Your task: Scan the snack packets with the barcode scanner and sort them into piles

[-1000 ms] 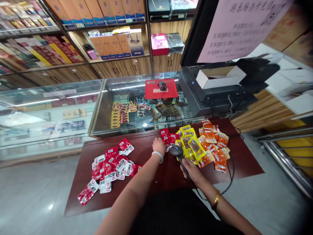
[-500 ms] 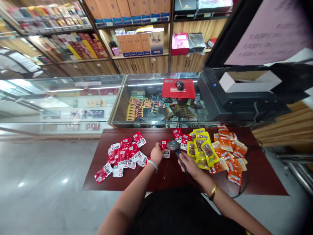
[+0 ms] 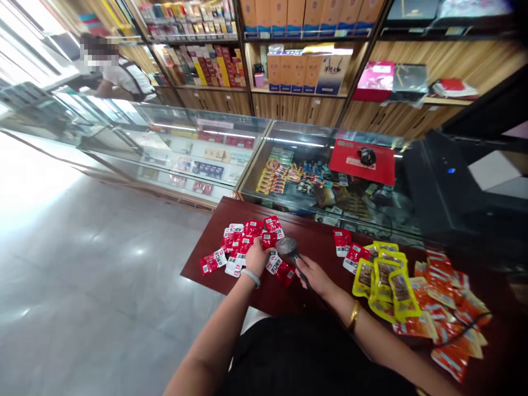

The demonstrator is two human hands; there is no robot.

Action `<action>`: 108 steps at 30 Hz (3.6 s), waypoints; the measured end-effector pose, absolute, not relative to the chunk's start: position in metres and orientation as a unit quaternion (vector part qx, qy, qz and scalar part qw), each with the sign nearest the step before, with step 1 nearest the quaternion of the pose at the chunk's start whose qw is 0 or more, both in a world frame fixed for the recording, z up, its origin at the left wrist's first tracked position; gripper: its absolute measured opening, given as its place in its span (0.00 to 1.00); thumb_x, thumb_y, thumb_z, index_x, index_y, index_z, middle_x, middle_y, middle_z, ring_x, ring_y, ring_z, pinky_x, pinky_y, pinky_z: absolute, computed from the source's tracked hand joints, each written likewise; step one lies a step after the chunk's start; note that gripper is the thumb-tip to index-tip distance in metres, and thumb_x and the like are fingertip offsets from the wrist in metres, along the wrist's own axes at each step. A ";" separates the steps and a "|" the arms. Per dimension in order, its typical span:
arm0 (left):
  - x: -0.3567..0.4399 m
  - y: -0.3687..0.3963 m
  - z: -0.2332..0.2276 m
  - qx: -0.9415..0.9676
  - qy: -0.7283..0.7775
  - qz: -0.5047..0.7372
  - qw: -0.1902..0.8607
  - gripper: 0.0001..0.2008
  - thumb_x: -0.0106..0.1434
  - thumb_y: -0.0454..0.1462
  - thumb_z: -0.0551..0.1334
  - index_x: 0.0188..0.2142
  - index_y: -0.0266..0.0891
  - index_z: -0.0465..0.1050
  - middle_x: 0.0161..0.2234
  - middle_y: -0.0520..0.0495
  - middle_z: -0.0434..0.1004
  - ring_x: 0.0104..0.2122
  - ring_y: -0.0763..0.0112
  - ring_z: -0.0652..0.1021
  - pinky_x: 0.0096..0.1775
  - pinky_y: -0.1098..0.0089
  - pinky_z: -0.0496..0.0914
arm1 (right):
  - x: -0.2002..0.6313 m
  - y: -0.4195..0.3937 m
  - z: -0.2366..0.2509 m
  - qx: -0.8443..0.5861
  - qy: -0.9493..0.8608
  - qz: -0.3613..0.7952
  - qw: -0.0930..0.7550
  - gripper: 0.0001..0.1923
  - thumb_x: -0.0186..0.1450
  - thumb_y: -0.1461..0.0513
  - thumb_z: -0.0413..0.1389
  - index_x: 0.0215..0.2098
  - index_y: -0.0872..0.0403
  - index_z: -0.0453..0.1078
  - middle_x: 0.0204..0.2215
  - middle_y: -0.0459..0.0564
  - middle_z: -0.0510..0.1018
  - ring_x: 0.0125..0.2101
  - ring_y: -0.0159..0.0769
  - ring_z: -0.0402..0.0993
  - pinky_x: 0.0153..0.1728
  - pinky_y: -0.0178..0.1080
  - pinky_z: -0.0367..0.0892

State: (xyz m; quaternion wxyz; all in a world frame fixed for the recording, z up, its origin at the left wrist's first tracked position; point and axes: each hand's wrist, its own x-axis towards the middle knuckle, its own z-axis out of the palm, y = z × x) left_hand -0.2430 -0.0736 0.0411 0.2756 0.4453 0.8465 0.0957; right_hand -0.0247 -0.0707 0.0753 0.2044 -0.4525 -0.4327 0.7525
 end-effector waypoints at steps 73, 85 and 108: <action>-0.269 -0.101 0.032 0.393 0.855 0.199 0.273 0.08 0.63 0.42 0.61 0.38 0.41 0.67 0.33 0.49 0.76 0.32 0.69 0.75 0.33 0.72 0.64 | -0.043 -0.089 0.075 -0.426 -0.462 0.752 0.199 0.27 0.63 0.40 0.53 0.47 0.51 0.68 0.20 0.39 0.65 0.13 0.25 0.57 0.14 0.32 0.56; -0.291 -0.088 0.038 0.467 0.852 0.197 0.132 0.14 0.61 0.38 0.62 0.46 0.37 0.67 0.45 0.39 0.73 0.49 0.57 0.72 0.51 0.60 0.66 | -0.044 -0.090 0.091 -0.457 -0.440 0.745 0.206 0.33 0.59 0.37 0.53 0.46 0.54 0.67 0.20 0.38 0.66 0.13 0.25 0.58 0.14 0.32 0.56; 0.032 0.062 0.019 0.792 0.559 -0.087 0.228 0.24 0.60 0.33 0.61 0.57 0.37 0.64 0.55 0.33 0.67 0.50 0.57 0.74 0.49 0.62 0.69 | 0.163 -0.128 0.067 -0.591 -0.213 0.664 0.406 0.29 0.55 0.36 0.56 0.33 0.52 0.62 0.18 0.36 0.65 0.11 0.23 0.57 0.11 0.29 0.53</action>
